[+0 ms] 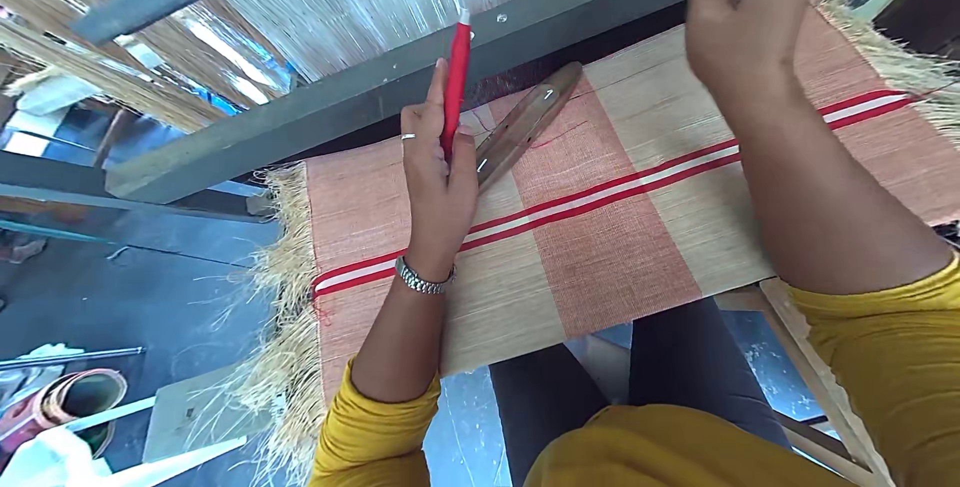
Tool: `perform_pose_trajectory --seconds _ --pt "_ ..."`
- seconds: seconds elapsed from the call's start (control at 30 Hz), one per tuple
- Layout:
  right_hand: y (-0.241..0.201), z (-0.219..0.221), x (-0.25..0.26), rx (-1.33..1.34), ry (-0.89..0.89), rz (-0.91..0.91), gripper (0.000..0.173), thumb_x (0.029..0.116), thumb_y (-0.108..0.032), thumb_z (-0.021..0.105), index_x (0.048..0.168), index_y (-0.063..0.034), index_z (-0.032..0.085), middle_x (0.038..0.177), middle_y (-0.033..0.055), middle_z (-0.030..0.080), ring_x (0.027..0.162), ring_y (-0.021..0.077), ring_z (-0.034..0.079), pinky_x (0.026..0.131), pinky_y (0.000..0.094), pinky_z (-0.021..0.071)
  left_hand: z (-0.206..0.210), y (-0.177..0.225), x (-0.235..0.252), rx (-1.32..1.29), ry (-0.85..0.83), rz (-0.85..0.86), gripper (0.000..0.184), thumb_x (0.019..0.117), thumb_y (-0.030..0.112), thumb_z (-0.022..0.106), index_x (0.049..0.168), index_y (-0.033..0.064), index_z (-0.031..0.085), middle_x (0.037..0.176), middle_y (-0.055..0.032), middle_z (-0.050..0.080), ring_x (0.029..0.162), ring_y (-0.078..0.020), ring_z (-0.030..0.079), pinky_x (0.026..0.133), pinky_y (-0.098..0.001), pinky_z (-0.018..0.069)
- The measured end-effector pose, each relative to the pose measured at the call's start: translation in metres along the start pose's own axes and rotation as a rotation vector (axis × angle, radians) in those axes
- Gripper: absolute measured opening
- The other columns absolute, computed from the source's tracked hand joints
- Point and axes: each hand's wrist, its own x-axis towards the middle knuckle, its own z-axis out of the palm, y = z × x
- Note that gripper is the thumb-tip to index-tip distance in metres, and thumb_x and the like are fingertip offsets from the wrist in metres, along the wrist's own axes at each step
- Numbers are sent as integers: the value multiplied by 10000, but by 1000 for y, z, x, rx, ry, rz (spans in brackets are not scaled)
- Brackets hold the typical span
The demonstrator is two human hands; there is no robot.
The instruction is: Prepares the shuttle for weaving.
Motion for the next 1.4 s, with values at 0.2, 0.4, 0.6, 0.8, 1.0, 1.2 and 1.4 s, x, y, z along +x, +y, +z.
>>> perform_pose_trajectory --seconds 0.2,0.4,0.6,0.8,1.0,1.2,1.4 --pt "-72 50 -69 634 -494 -89 370 1031 -240 611 1312 1 613 1204 79 702 1102 125 674 953 321 573 12 29 -19 159 -126 89 511 1079 139 368 1587 82 394 1180 -111 503 961 -156 513 780 -258 454" --pt "-71 59 -80 575 -452 -138 214 1091 -212 512 1040 -23 598 832 19 641 716 48 612 677 223 530 19 30 -23 186 -147 146 482 1056 97 432 1537 104 470 1226 -105 503 972 -120 548 751 -214 496" --pt "-65 49 -70 715 -545 -61 228 1101 -194 474 969 -53 596 763 -9 555 661 58 546 604 218 475 14 20 -16 80 -179 111 412 1054 83 426 1459 34 491 1281 -110 610 996 -121 626 830 -275 543" --pt "-44 44 -49 635 -402 -71 212 1072 -160 494 899 -73 580 708 -28 513 605 56 495 558 227 425 3 2 -3 34 -56 107 402 1023 63 525 1424 41 516 1312 -128 569 1042 -171 626 793 -292 586" --pt "-44 49 -53 614 -330 -86 200 1056 -127 503 879 -70 576 672 -39 487 567 35 463 519 200 381 6 6 -5 43 -53 78 436 1031 120 543 1466 103 555 1210 -89 546 1038 -165 530 852 -272 468" --pt "-42 47 -49 633 -292 -69 215 1063 -124 489 872 -70 571 666 -39 489 560 48 473 519 216 401 8 8 -8 178 -80 76 330 1078 244 499 1316 103 679 1142 -66 500 993 -129 510 823 -244 447" --pt "-44 38 -43 808 -236 -44 219 1070 -119 473 873 -90 564 687 -42 526 590 59 512 564 234 457 2 -6 -4 312 -39 70 233 1040 185 578 1214 62 673 1088 -96 649 877 -128 609 742 -267 510"
